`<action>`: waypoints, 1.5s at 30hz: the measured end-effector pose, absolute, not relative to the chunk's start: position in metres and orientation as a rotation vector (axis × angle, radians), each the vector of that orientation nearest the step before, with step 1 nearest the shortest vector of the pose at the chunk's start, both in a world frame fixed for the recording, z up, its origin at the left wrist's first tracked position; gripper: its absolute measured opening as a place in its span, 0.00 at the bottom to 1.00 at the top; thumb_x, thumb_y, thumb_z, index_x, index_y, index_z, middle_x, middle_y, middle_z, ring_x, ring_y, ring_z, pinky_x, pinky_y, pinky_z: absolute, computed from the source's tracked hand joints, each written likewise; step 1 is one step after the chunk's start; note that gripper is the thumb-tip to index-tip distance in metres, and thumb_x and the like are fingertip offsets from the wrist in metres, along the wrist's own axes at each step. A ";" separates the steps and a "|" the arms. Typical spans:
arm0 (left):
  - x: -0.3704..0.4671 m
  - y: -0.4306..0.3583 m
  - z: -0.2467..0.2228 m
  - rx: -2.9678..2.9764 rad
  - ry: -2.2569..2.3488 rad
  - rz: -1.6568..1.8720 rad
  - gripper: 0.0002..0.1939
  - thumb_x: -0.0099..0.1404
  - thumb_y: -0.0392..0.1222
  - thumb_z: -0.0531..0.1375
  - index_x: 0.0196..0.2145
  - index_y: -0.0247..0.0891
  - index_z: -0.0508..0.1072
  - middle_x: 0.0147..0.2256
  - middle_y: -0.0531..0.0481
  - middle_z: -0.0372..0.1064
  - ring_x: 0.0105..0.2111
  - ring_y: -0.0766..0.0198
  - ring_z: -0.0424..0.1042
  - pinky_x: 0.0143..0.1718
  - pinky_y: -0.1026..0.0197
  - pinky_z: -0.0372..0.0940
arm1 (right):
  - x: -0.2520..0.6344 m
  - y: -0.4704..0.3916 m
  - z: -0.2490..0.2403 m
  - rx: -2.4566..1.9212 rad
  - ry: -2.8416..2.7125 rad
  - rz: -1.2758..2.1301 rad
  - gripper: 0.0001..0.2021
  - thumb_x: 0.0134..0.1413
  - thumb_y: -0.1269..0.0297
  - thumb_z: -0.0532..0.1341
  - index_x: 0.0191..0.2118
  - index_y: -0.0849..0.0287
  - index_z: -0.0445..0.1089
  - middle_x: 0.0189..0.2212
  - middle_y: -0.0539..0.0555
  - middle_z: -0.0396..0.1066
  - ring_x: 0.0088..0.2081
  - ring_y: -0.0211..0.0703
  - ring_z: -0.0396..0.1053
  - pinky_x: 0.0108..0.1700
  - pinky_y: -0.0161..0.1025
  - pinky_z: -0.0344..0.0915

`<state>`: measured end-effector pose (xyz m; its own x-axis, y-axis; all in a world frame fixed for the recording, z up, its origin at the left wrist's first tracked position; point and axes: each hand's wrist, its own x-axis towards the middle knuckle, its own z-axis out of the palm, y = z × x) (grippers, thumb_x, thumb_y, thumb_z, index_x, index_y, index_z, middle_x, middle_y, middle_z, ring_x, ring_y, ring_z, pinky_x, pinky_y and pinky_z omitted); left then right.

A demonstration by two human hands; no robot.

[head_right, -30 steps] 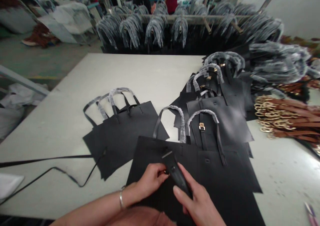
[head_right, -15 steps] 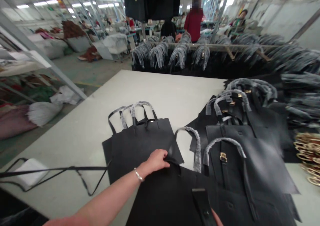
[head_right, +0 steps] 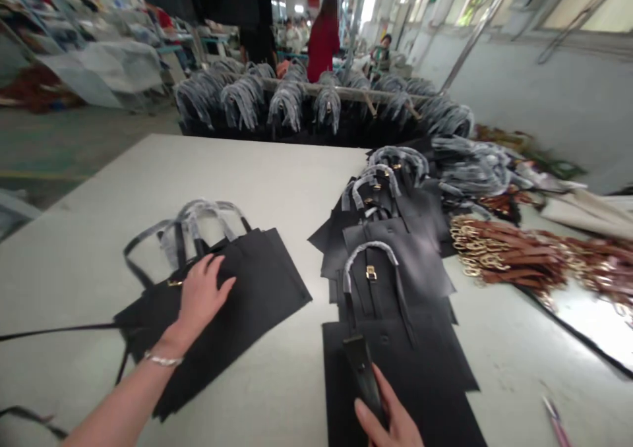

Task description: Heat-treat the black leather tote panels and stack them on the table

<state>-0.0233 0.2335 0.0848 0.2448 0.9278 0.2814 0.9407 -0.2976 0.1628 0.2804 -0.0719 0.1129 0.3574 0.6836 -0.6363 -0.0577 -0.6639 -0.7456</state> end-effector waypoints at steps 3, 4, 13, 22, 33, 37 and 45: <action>0.012 0.192 0.044 -2.974 -1.321 -0.439 0.28 0.67 0.46 0.57 0.63 0.39 0.61 0.67 0.38 0.48 0.66 0.46 0.50 0.63 0.43 0.52 | 0.279 -0.074 0.111 -1.924 -0.542 1.364 0.49 0.48 0.37 0.63 0.69 0.61 0.49 0.27 0.48 0.69 0.20 0.38 0.64 0.24 0.37 0.63; 0.019 0.181 0.033 -3.094 -1.148 -0.367 0.27 0.68 0.46 0.56 0.63 0.44 0.61 0.67 0.42 0.48 0.66 0.48 0.49 0.64 0.41 0.49 | 0.278 -0.077 0.108 -1.924 -0.548 1.364 0.48 0.49 0.38 0.63 0.69 0.61 0.48 0.29 0.49 0.70 0.20 0.38 0.64 0.25 0.38 0.64; 0.040 0.200 0.019 -2.672 -1.739 -0.324 0.24 0.67 0.32 0.50 0.60 0.35 0.65 0.66 0.34 0.50 0.67 0.41 0.45 0.63 0.29 0.43 | 0.295 -0.109 0.102 -1.876 -0.308 1.145 0.50 0.47 0.40 0.66 0.68 0.61 0.46 0.30 0.48 0.70 0.24 0.40 0.67 0.27 0.38 0.65; 0.134 0.059 0.008 -3.750 -0.469 -0.389 0.25 0.66 0.34 0.56 0.60 0.41 0.64 0.65 0.41 0.55 0.65 0.50 0.54 0.66 0.44 0.52 | 0.348 -0.081 0.110 -1.849 -0.190 1.283 0.34 0.53 0.49 0.65 0.62 0.58 0.59 0.27 0.47 0.70 0.19 0.35 0.66 0.20 0.33 0.61; 0.131 0.048 -0.006 -3.836 -0.393 -0.376 0.28 0.66 0.30 0.53 0.63 0.35 0.60 0.65 0.36 0.54 0.66 0.49 0.51 0.67 0.43 0.51 | 0.336 -0.043 0.114 -1.899 -0.517 1.240 0.38 0.53 0.47 0.63 0.65 0.61 0.57 0.26 0.46 0.70 0.19 0.36 0.66 0.22 0.35 0.63; 0.130 0.041 -0.014 -3.956 -0.190 -0.436 0.25 0.68 0.29 0.50 0.61 0.32 0.62 0.61 0.33 0.60 0.65 0.50 0.56 0.65 0.44 0.54 | 0.320 -0.045 0.112 -1.916 -0.599 1.488 0.37 0.55 0.48 0.61 0.65 0.62 0.58 0.26 0.48 0.72 0.17 0.35 0.66 0.20 0.34 0.61; 0.133 0.039 0.007 -4.124 -0.190 -0.445 0.19 0.71 0.33 0.48 0.56 0.38 0.69 0.51 0.38 0.71 0.58 0.52 0.65 0.60 0.52 0.59 | 0.293 -0.012 0.108 -1.984 -0.842 1.513 0.35 0.56 0.52 0.59 0.65 0.65 0.59 0.32 0.55 0.77 0.18 0.37 0.66 0.23 0.37 0.64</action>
